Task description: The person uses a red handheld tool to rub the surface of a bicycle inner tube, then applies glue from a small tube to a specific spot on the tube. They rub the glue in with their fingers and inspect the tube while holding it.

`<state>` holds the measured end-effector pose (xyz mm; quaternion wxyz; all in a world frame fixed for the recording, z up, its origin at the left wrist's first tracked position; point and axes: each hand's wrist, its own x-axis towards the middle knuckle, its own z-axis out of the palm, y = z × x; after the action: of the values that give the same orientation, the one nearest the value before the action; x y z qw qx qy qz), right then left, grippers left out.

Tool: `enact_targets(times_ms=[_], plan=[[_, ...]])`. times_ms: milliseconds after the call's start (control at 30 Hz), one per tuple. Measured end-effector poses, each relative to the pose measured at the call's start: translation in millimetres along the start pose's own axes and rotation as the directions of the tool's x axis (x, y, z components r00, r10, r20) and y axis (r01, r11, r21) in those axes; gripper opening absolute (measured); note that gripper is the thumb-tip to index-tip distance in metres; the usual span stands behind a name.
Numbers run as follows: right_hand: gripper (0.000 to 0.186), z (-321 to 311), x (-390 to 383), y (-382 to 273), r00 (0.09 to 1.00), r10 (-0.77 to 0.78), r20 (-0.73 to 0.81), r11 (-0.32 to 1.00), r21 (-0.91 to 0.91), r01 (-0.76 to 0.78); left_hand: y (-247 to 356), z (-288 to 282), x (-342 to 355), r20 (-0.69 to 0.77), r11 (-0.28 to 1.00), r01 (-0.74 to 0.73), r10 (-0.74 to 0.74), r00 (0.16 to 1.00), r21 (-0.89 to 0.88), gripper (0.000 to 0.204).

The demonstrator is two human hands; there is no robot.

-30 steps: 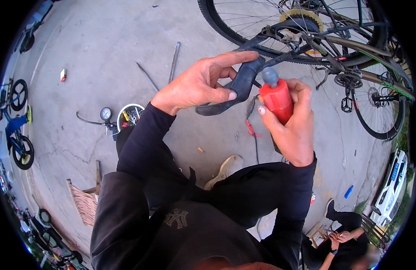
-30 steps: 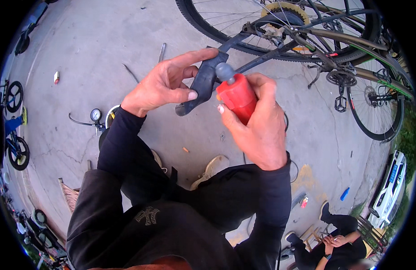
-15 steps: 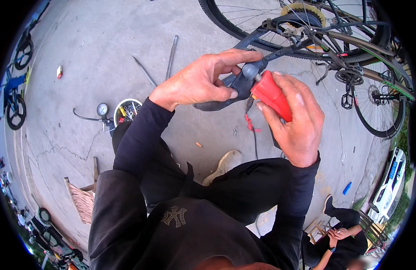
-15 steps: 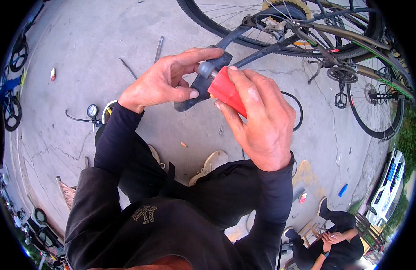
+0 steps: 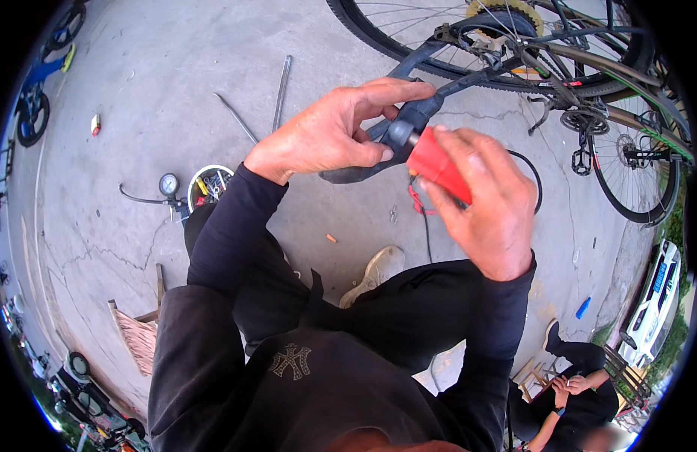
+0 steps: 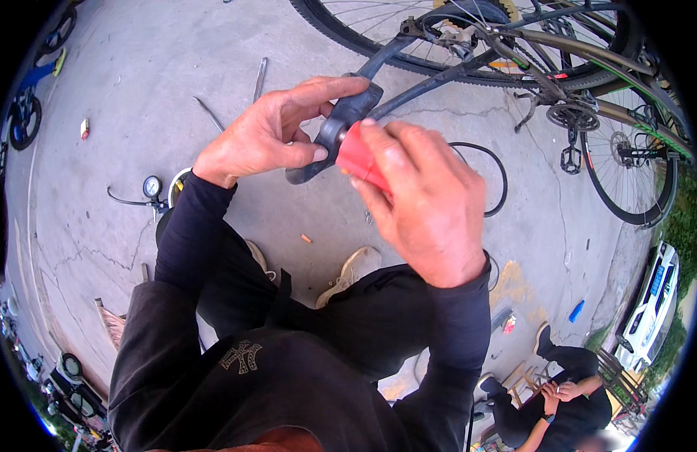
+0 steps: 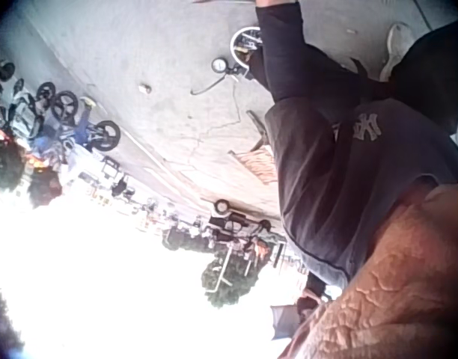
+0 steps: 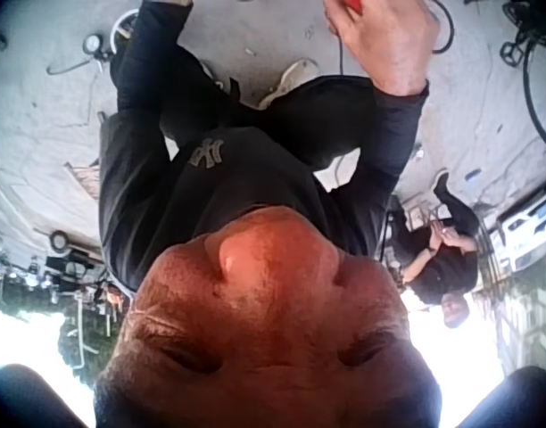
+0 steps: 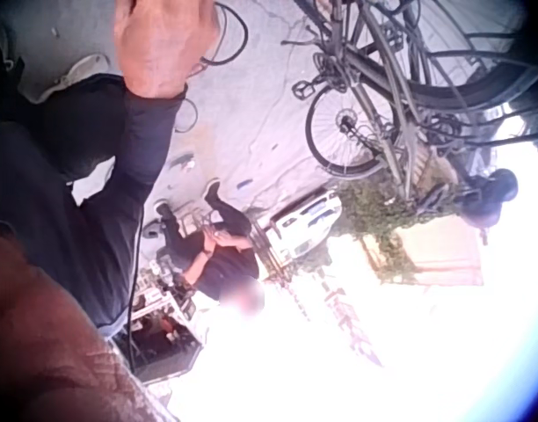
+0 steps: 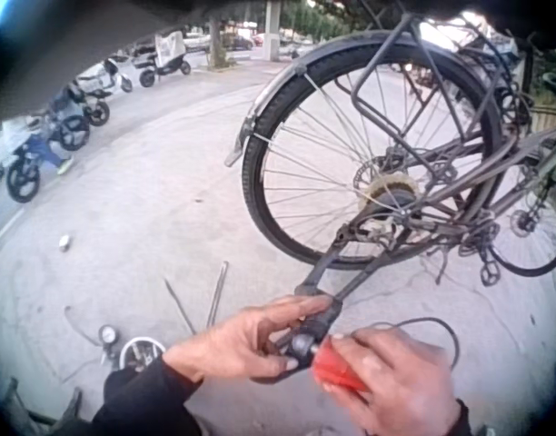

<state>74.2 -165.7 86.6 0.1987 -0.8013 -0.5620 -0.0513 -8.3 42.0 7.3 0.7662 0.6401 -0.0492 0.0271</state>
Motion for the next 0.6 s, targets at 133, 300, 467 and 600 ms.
enact_targets(times_ms=[133,300,467,600], plan=[[0.058,0.3,0.6,-2.6,0.998,0.045,-0.038,0.999,-0.012,-0.045,1.9,-0.2,0.2,0.017,0.999,0.02,-0.019,1.0,-0.03,0.073],[0.059,-2.6,-0.9,-3.3,0.998,0.049,0.05,0.998,0.028,-0.05,-0.1,0.9,0.9,0.017,0.999,0.045,-0.045,0.999,0.001,0.074],[0.058,-0.7,1.5,-2.2,0.996,0.077,-0.036,0.996,-0.035,-0.079,-3.0,2.2,0.5,0.024,1.0,0.004,-0.003,1.0,-0.026,0.074],[0.053,1.4,-1.9,-3.4,1.0,0.016,-0.007,1.0,-0.025,-0.016,1.4,2.9,0.9,0.03,0.999,0.05,-0.05,0.998,0.006,0.074]])
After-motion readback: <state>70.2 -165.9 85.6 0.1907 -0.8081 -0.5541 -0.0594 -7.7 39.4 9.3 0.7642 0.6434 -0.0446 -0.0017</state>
